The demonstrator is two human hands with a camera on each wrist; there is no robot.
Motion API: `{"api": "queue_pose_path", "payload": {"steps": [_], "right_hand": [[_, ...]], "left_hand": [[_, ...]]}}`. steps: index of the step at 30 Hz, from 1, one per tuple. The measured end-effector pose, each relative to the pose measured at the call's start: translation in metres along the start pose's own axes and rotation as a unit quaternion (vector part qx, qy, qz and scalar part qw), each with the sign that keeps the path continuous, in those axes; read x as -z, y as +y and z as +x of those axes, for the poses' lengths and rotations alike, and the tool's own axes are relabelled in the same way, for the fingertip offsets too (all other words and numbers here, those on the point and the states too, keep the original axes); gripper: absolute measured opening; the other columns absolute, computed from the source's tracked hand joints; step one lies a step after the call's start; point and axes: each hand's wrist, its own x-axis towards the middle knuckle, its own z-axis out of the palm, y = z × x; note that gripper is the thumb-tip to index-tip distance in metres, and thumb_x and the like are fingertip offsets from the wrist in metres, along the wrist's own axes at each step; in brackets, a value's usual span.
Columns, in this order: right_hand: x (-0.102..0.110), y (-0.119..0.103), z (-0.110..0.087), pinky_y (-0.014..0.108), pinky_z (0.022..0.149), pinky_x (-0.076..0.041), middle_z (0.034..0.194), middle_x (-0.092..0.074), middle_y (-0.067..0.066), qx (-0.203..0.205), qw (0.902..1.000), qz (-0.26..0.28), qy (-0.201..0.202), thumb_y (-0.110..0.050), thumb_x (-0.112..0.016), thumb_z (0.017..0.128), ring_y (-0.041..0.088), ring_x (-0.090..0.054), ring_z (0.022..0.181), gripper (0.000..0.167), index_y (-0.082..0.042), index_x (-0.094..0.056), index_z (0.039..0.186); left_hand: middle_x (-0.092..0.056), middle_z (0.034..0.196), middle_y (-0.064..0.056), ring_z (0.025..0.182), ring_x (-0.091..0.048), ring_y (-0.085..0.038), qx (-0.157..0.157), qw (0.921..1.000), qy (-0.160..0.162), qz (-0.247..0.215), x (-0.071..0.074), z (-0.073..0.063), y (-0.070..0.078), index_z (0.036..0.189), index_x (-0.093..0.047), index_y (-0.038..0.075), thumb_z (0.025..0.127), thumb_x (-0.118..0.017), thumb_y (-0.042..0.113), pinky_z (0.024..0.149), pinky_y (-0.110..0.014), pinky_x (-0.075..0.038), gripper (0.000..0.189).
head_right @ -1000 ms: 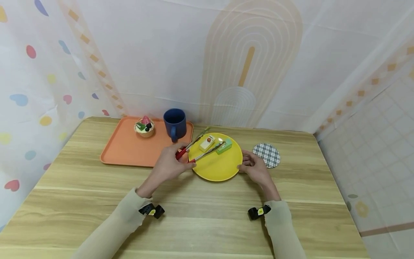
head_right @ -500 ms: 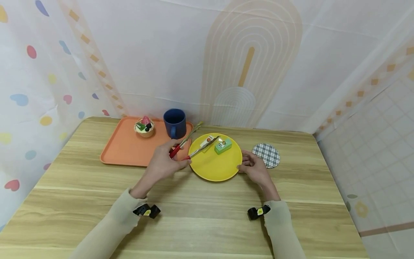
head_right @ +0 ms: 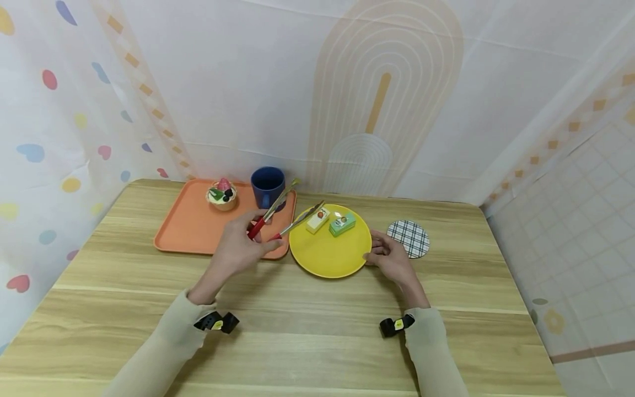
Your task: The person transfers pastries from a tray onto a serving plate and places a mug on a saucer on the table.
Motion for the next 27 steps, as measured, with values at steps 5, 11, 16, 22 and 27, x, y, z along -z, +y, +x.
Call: {"api": "queue_pose_path", "payload": {"steps": [5, 11, 16, 22, 27], "right_hand": [[0.000, 0.000, 0.000, 0.020, 0.080, -0.056, 0.132, -0.060, 0.020, -0.001, 1.0000, 0.002, 0.000, -0.007, -0.070, 0.095, 0.017, -0.062, 0.102, 0.063, -0.009, -0.046, 0.153], [0.000, 0.000, 0.000, 0.019, 0.080, -0.055, 0.132, -0.060, 0.020, -0.001, 1.0000, 0.004, 0.001, -0.008, -0.071, 0.094, 0.018, -0.061, 0.103, 0.064, -0.009, -0.046, 0.153], [0.000, 0.000, 0.000, 0.020, 0.080, -0.056, 0.132, -0.060, 0.020, 0.000, 1.0000, 0.007, 0.001, -0.007, -0.071, 0.094, 0.018, -0.062, 0.103, 0.065, -0.008, -0.046, 0.153], [0.000, 0.000, 0.000, 0.020, 0.081, -0.056, 0.133, -0.060, 0.020, 0.001, 1.0000, 0.004, -0.001, -0.007, -0.071, 0.094, 0.017, -0.063, 0.103, 0.064, -0.009, -0.046, 0.153], [0.000, 0.000, 0.000, 0.020, 0.081, -0.056, 0.132, -0.060, 0.020, -0.001, 1.0000, 0.004, 0.001, -0.007, -0.071, 0.094, 0.017, -0.062, 0.103, 0.064, -0.010, -0.046, 0.153]], "left_hand": [[-0.054, 0.071, -0.006, 0.059, -0.050, -0.018, 0.009, 0.9999, 0.005, -0.007, 0.007, 0.000, -0.001, 0.120, -0.063, 0.010, 0.079, -0.089, 0.026, 0.052, -0.029, -0.038, 0.051], [-0.057, 0.072, -0.007, 0.059, -0.051, -0.019, 0.011, 0.9998, 0.018, -0.002, 0.013, 0.000, -0.004, 0.122, -0.063, 0.011, 0.080, -0.089, 0.027, 0.052, -0.029, -0.040, 0.052], [-0.057, 0.072, -0.008, 0.060, -0.052, -0.020, 0.009, 0.9995, 0.031, -0.001, 0.018, 0.001, -0.006, 0.125, -0.063, 0.008, 0.079, -0.089, 0.027, 0.054, -0.031, -0.041, 0.056], [-0.057, 0.070, -0.008, 0.060, -0.052, -0.020, 0.002, 0.9989, 0.048, 0.000, 0.025, 0.001, -0.009, 0.121, -0.064, 0.008, 0.078, -0.090, 0.024, 0.056, -0.032, -0.042, 0.053], [-0.058, 0.072, -0.009, 0.061, -0.053, -0.021, 0.007, 0.9985, 0.054, 0.005, 0.030, 0.001, -0.012, 0.121, -0.063, 0.007, 0.078, -0.090, 0.025, 0.057, -0.033, -0.042, 0.054]]}}
